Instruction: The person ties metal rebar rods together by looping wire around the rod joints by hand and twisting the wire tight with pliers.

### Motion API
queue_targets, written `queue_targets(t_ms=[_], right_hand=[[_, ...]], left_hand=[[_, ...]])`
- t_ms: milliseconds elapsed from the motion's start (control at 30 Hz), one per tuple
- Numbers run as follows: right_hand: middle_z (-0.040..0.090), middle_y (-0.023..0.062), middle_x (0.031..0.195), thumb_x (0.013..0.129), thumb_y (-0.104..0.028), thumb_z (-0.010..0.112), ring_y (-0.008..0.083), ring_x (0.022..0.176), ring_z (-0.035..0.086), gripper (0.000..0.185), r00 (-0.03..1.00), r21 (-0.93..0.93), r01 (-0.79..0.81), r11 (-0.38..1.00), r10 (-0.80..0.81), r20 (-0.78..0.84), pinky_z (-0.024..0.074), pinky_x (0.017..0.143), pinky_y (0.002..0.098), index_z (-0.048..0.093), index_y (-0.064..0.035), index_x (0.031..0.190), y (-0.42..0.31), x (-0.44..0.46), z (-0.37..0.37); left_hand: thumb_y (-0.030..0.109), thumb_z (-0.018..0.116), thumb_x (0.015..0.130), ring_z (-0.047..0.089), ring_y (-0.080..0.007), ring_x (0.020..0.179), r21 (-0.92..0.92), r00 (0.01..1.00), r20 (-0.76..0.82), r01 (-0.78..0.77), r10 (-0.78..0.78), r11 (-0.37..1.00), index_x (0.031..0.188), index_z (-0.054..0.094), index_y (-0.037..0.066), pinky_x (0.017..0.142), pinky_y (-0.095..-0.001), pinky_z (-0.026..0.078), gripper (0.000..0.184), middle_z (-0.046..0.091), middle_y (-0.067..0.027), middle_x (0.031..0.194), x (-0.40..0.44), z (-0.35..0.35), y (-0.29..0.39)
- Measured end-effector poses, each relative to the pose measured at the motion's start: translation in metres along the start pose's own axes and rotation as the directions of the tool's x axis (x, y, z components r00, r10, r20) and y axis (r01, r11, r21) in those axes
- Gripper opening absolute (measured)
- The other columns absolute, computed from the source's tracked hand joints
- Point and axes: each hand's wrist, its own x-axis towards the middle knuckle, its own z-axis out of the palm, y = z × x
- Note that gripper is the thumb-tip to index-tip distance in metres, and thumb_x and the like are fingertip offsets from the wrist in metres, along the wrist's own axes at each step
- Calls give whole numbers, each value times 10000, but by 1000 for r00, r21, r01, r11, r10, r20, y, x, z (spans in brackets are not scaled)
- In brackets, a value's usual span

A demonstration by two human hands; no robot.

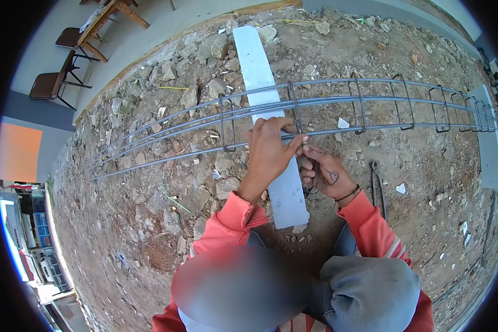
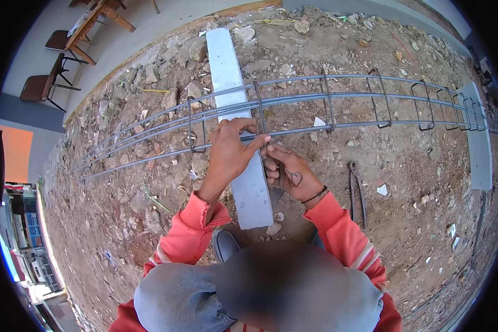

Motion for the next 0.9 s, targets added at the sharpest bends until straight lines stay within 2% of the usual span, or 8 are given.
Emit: queue_targets(t_ms=[167,367,433,467,533,600,733,900], right_hand=[[443,-51,684,1032,-291,548,76,578,404,205,1000,-6,-11,1000,11,-15,361,548,255,624,-103,1056,-2,2,1],[464,-17,607,987,-275,570,98,501,387,252,967,-514,134,847,-226,-121,342,476,292,645,-35,971,-16,-10,20],[575,95,627,907,-197,605,224,510,529,247,924,-910,69,409,-370,-96,437,512,378,639,45,872,-27,-16,34],[575,95,627,907,-197,605,224,510,529,247,925,-912,67,404,-368,-95,437,512,378,639,45,872,-31,-18,38],[643,201,706,822,-134,628,373,632,637,197,860,-923,99,-371,-435,267,502,608,472,642,59,784,-42,-24,44],[649,216,758,800,-115,635,409,679,632,146,849,-870,113,-480,-408,336,509,660,489,656,30,803,-58,-31,46],[662,206,813,773,-105,655,412,773,644,108,865,-685,102,-721,-276,419,515,722,499,691,-24,836,-91,-26,67],[664,188,802,777,-54,640,391,787,652,105,765,-676,269,-686,-275,583,517,724,485,702,-2,843,-112,-2,58]], left_hand=[[233,840,779,722,-222,799,-221,980,84,196,-181,955,968,733,32,786,-367,514,297,759,-103,854,4,4,3],[129,848,749,734,-181,786,-284,970,51,243,-238,927,921,740,16,743,-330,542,233,765,-112,858,3,12,6],[112,848,744,735,-182,780,-311,968,39,247,-248,918,902,745,16,738,-329,545,212,765,-118,863,2,13,6],[127,845,749,726,-197,790,-301,965,39,260,-261,917,883,754,33,765,-348,527,187,761,-115,854,2,12,8],[142,841,754,716,-212,801,-301,960,37,276,-278,913,863,764,50,792,-366,510,163,756,-111,845,-1,12,10],[186,824,767,666,-251,823,-113,977,-65,196,-204,974,844,779,96,863,-402,420,127,736,-94,795,-4,13,10],[217,802,782,611,-272,843,-165,983,-103,136,-154,977,847,787,127,891,-407,338,112,720,-84,780,-6,16,6],[225,802,770,600,-259,878,-187,985,-62,144,-158,972,852,791,140,903,-400,334,119,723,-79,825,-6,14,2]])
